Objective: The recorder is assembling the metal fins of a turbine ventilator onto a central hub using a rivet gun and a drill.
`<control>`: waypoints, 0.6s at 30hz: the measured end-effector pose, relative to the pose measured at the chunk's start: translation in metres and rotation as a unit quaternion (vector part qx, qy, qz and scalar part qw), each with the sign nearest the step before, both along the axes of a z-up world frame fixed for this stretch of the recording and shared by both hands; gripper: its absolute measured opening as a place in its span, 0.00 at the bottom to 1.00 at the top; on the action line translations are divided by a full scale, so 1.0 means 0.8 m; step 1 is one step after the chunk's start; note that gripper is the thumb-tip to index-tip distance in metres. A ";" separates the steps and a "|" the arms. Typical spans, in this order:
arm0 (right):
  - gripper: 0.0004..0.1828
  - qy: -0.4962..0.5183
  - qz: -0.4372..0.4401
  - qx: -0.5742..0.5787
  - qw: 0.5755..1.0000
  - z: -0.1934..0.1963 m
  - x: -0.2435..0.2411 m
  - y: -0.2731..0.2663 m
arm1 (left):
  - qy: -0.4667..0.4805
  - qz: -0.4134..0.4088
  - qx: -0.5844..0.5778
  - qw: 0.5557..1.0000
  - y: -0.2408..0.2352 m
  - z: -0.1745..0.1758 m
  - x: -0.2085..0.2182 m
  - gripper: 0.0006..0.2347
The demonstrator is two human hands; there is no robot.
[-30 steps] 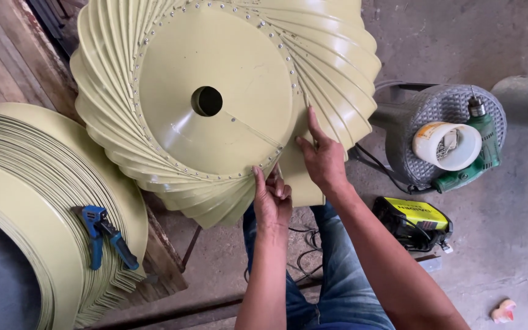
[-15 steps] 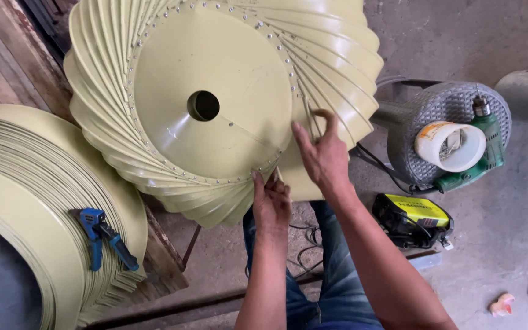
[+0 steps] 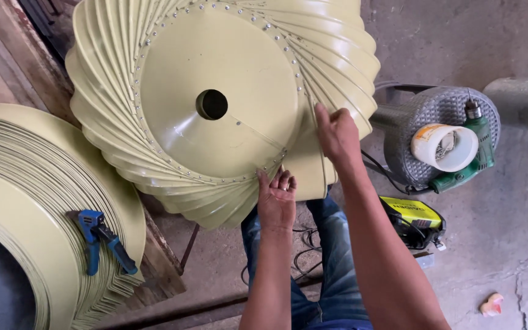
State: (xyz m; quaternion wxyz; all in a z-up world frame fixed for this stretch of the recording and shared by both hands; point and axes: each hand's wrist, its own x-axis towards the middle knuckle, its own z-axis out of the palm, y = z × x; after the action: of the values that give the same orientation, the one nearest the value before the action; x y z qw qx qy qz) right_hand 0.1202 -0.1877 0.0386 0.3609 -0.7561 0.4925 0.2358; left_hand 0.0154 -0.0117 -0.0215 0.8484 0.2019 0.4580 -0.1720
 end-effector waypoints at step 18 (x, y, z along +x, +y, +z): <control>0.38 -0.258 0.032 0.068 0.963 -0.014 -0.056 0.029 | -0.039 0.006 -0.007 0.999 -0.004 0.011 0.002 0.17</control>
State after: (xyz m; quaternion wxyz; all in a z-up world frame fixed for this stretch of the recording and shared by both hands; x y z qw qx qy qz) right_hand 0.0755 -0.1646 0.0273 0.5184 -0.7803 0.3413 0.0769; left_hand 0.0166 -0.0146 -0.0126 0.8679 0.1997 0.4248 -0.1627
